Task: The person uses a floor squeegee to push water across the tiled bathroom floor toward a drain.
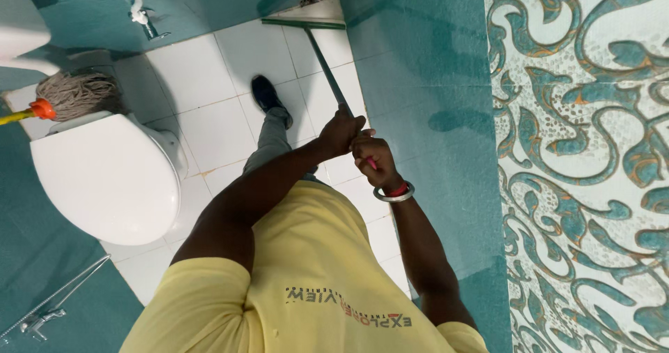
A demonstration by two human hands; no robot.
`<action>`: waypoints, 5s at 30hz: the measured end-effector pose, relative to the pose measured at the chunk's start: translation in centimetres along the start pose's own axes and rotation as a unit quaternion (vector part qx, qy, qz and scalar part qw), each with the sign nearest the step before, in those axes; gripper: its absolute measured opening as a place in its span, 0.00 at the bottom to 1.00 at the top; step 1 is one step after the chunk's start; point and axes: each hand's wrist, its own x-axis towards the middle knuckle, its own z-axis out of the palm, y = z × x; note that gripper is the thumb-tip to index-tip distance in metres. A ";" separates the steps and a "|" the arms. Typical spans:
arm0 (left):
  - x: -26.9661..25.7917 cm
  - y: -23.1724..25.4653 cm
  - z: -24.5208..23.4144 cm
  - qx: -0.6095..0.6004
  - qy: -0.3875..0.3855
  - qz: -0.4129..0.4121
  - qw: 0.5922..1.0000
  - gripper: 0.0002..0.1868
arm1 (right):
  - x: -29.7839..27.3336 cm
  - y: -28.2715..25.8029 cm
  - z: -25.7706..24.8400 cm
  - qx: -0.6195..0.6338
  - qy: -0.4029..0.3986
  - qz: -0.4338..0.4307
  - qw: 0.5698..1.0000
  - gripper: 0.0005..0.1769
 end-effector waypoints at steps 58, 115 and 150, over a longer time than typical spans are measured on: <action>13.8 0.4 -3.2 -0.106 0.230 -0.078 0.964 0.14 | 12.5 1.4 -6.9 0.145 0.198 0.011 0.969 0.06; 6.1 -1.0 -2.0 0.181 -0.167 0.138 0.959 0.15 | 0.5 -0.8 -1.1 0.073 0.076 0.013 0.994 0.03; 23.8 -4.5 -4.6 -0.152 0.243 0.193 0.938 0.17 | 18.8 2.1 -12.4 0.112 0.276 -0.006 0.955 0.15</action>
